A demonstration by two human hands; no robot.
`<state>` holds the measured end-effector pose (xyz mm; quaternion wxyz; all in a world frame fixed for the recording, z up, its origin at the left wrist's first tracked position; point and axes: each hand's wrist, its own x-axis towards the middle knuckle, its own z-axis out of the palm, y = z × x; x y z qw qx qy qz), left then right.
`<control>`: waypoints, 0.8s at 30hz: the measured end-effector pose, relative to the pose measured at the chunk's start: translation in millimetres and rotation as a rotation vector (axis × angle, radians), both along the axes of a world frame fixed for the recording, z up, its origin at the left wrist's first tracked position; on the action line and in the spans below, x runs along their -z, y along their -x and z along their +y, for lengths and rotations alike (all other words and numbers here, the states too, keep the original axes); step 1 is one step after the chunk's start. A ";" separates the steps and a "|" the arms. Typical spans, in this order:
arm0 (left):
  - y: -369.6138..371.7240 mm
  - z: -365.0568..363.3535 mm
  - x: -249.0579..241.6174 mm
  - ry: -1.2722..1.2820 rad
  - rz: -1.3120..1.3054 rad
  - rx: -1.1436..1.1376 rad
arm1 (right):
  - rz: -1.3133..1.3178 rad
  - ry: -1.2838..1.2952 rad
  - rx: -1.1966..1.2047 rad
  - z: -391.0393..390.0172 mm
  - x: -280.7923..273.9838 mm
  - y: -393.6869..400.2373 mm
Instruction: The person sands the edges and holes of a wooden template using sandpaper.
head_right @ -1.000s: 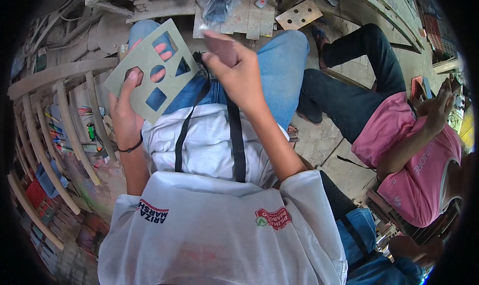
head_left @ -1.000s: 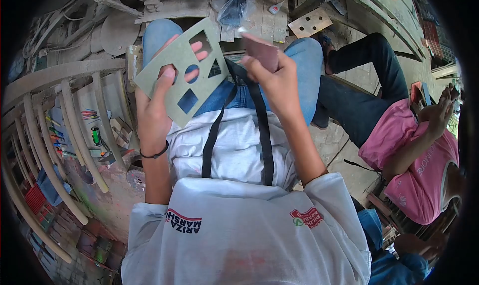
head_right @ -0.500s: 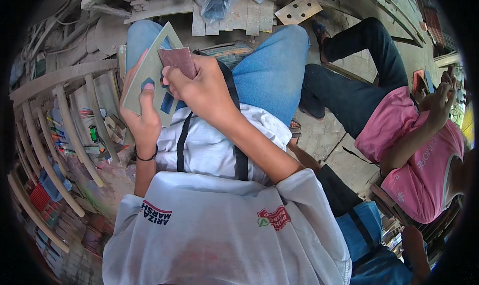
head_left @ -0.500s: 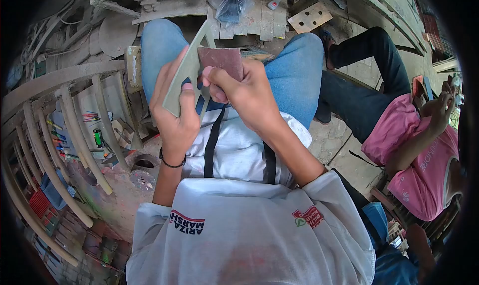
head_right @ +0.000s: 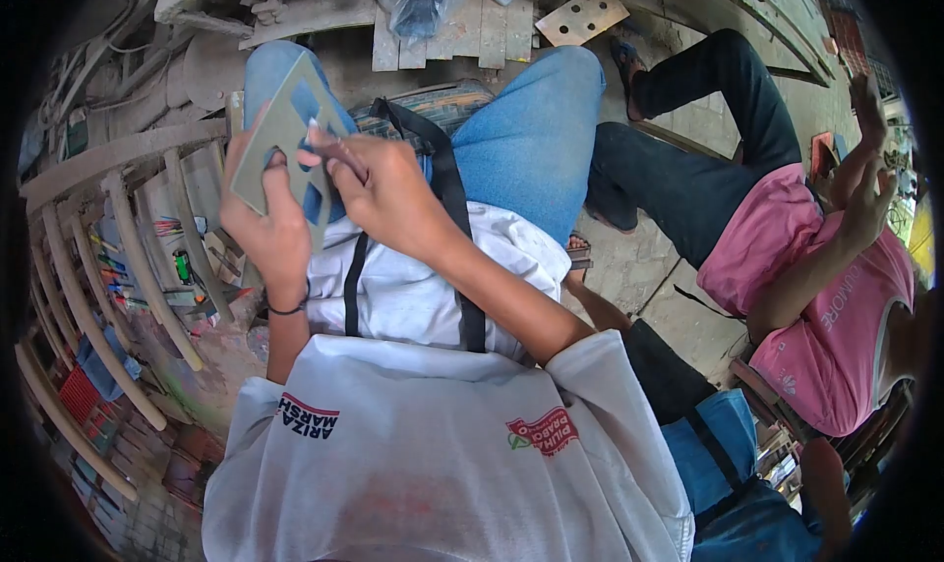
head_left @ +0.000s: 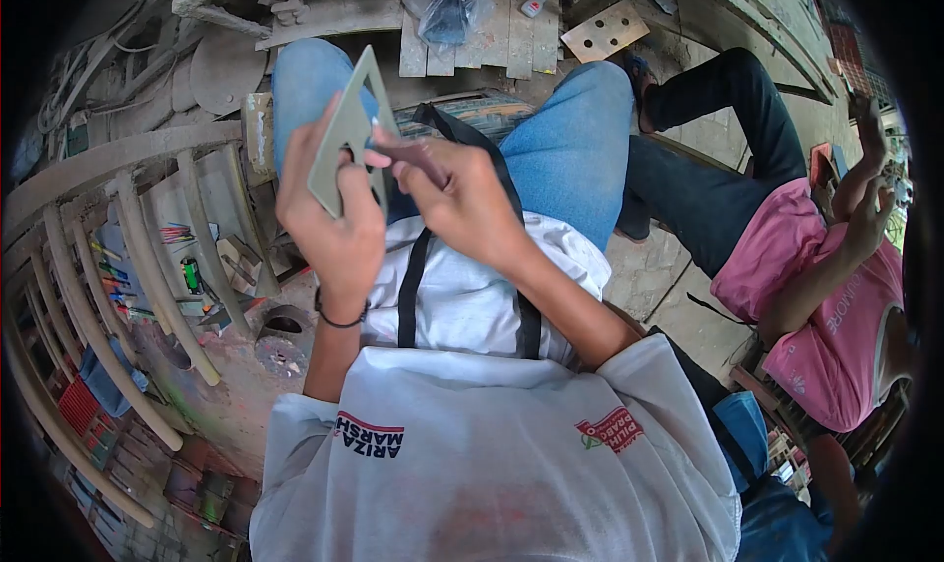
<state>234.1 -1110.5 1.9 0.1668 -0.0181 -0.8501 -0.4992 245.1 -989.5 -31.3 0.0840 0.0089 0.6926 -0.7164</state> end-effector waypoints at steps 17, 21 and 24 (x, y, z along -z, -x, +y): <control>-0.1 1.2 -18.9 -0.223 -0.381 -0.087 | -0.282 0.117 -0.012 7.6 -19.6 22.1; 1.6 -0.2 -5.0 -0.102 -0.150 0.051 | -0.221 0.026 -0.020 12.0 -19.4 25.0; 1.4 4.9 -4.6 -0.118 -0.176 0.046 | -0.242 0.008 -0.033 15.8 -21.6 28.4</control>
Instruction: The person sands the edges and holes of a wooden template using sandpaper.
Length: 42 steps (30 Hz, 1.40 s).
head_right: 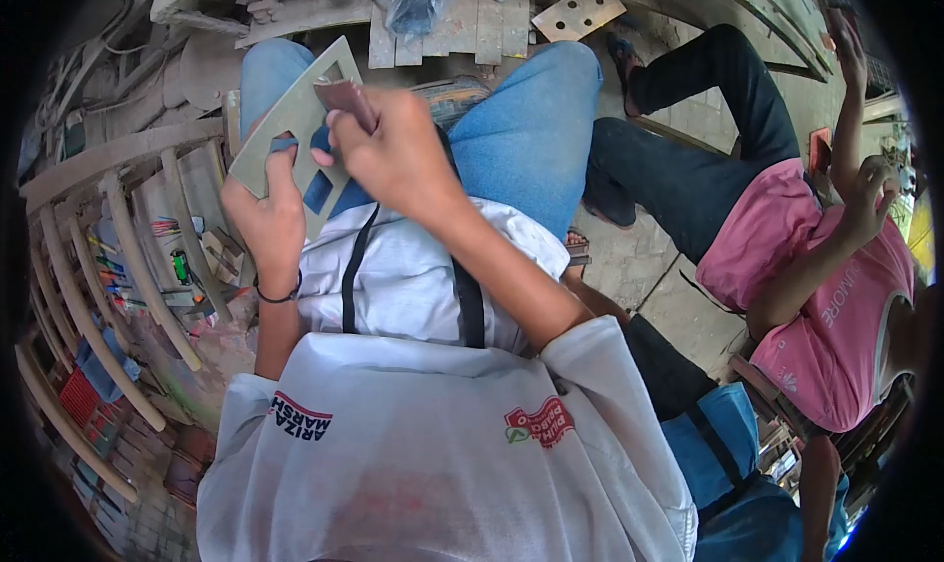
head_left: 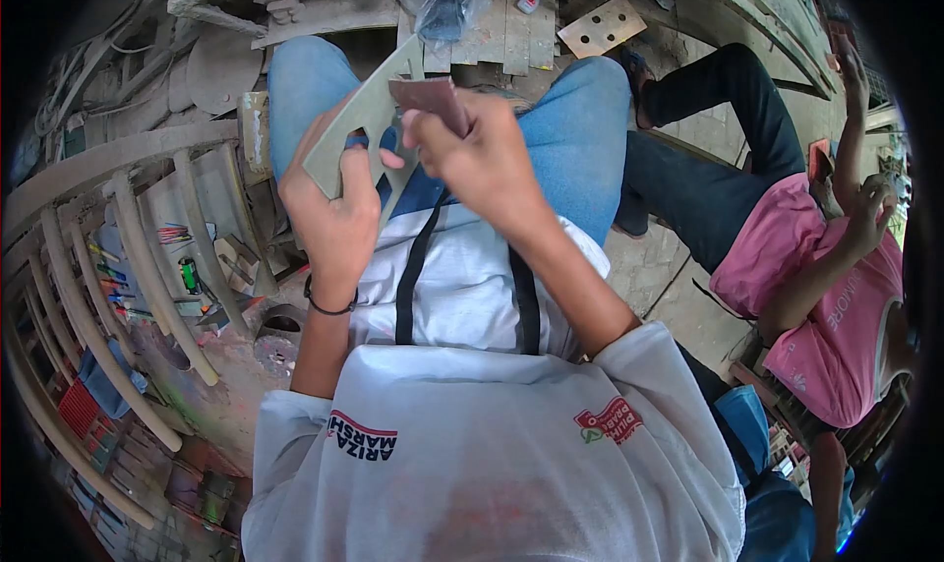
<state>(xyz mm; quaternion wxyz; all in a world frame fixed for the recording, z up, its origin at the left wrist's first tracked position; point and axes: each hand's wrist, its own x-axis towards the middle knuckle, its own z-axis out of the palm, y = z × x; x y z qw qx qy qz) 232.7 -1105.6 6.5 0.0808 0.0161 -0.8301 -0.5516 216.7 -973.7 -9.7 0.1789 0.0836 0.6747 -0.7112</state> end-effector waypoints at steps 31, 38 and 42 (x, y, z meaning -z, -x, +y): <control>8.8 -40.7 -3.5 -0.065 -0.285 -0.116 | 0.709 -0.591 -0.466 22.2 33.2 -1.7; 15.1 -63.8 -9.6 0.029 -0.404 -0.002 | 0.769 -0.482 -0.492 22.2 40.4 -10.3; 31.4 -69.5 2.5 -0.092 -0.529 0.054 | 0.913 -0.560 -0.587 23.4 52.9 6.2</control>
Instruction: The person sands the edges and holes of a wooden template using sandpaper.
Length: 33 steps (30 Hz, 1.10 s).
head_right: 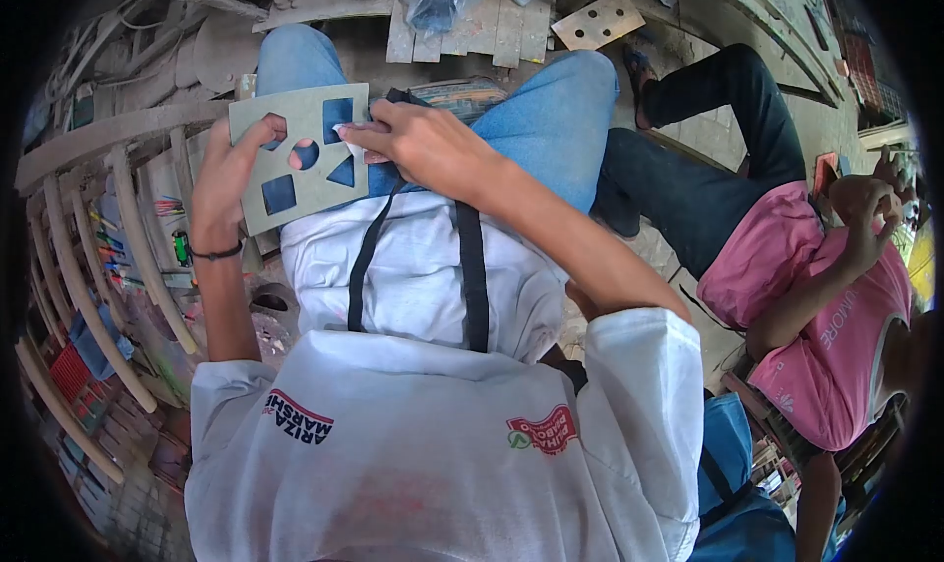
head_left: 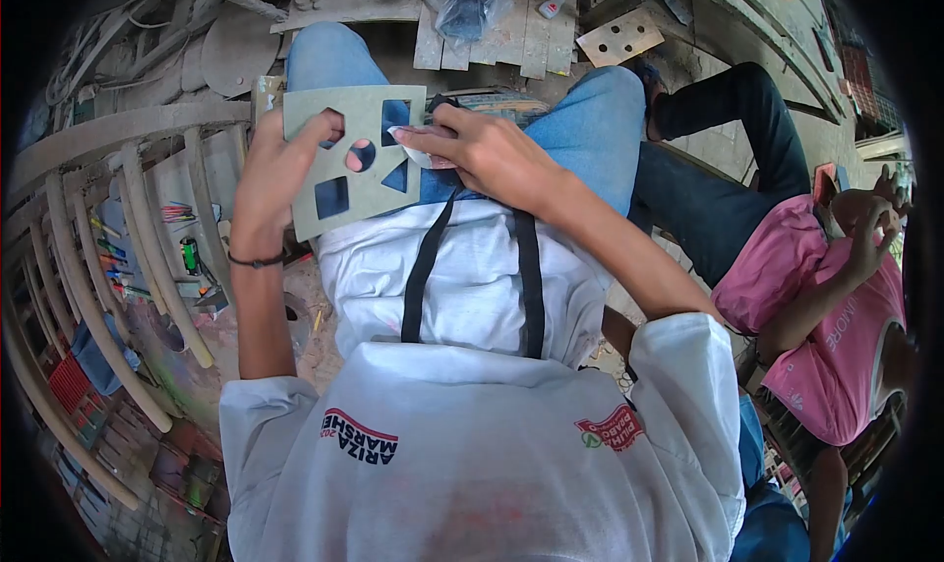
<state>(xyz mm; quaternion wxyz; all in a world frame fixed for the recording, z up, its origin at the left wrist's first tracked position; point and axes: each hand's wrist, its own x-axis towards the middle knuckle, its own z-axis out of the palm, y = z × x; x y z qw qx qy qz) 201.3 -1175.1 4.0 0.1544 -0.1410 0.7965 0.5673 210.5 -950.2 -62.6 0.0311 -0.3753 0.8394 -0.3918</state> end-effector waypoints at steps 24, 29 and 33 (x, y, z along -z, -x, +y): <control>36.2 -5.0 65.5 -0.125 -0.297 0.447 | 0.066 -0.241 -0.305 32.7 10.0 32.3; 53.0 -3.6 74.0 -0.145 -0.247 0.649 | 0.127 -0.263 -0.367 33.4 -0.9 39.9; 45.5 2.9 63.2 -0.195 -0.268 0.562 | -0.073 -0.258 -0.331 40.3 -4.4 22.6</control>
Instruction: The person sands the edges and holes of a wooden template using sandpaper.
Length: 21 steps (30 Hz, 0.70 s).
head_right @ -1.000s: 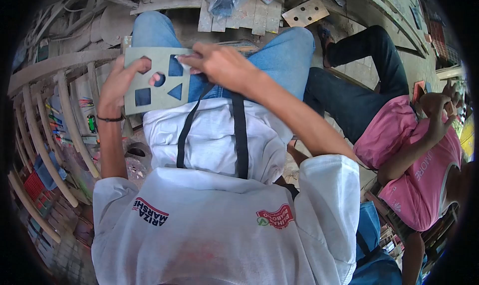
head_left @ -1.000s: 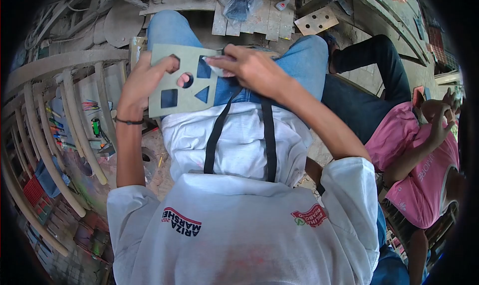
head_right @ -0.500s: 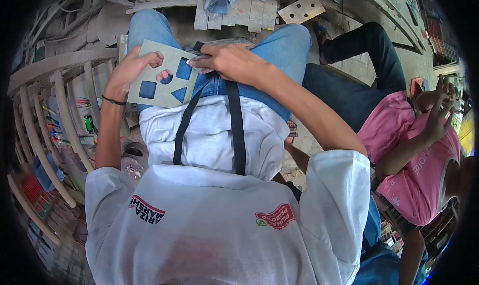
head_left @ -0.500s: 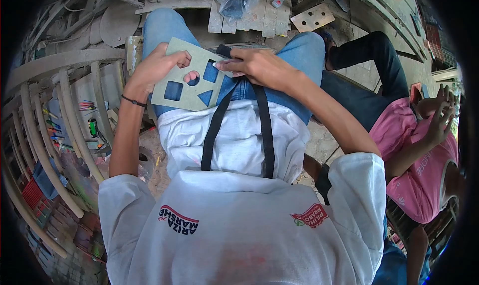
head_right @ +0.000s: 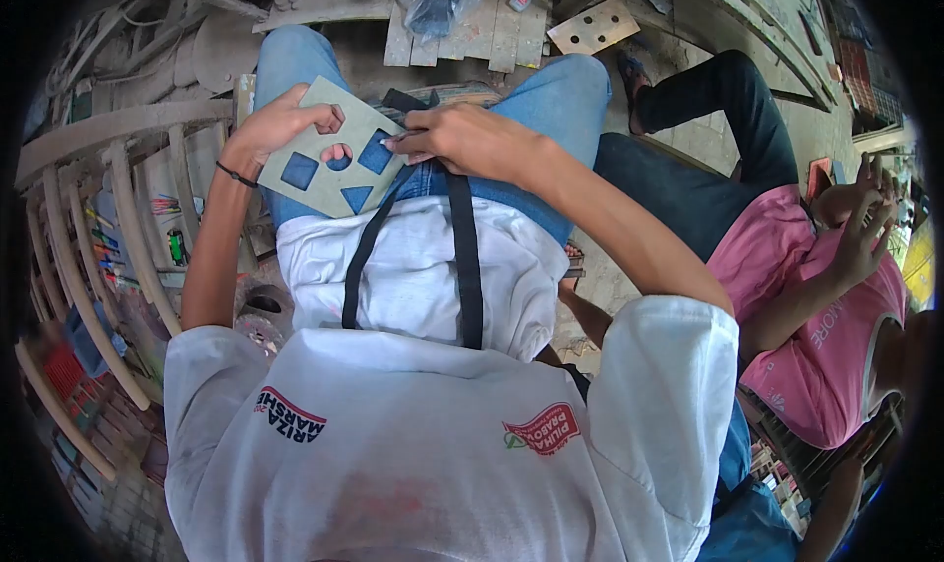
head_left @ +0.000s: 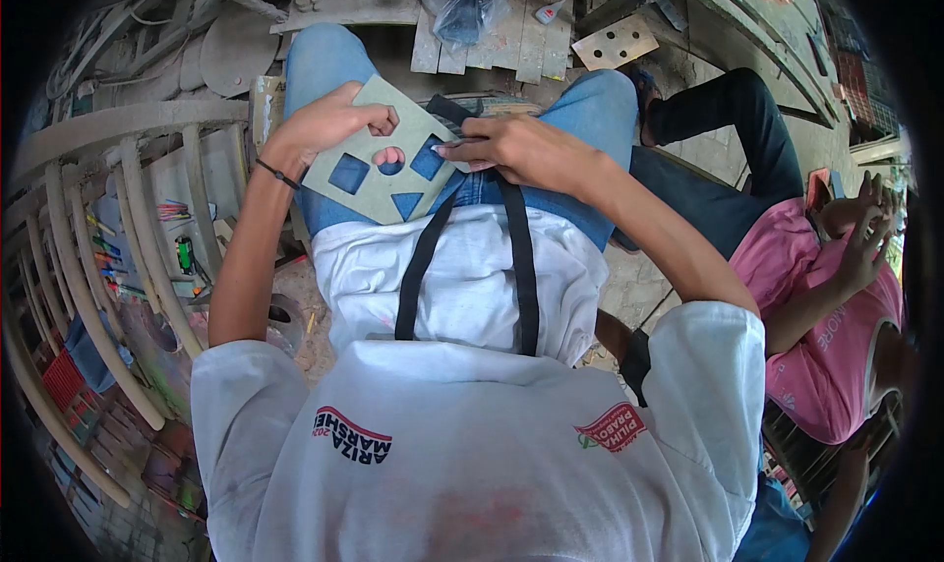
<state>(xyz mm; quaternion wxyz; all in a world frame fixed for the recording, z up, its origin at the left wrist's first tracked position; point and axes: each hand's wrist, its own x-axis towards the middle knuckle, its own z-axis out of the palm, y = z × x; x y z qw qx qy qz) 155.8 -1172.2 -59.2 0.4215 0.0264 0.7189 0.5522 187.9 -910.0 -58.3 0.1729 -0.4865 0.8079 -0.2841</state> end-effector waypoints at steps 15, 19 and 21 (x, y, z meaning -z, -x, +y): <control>-33.1 -18.8 -52.6 -0.081 -0.107 -0.449 | -0.149 0.191 0.270 -7.6 -33.0 -1.3; -31.3 -28.1 -79.2 0.014 0.183 -0.627 | -0.511 0.366 0.543 -31.4 -57.7 -9.9; -31.8 -34.7 -93.7 0.267 0.465 -0.469 | -0.403 0.559 0.544 -49.4 -42.2 -15.7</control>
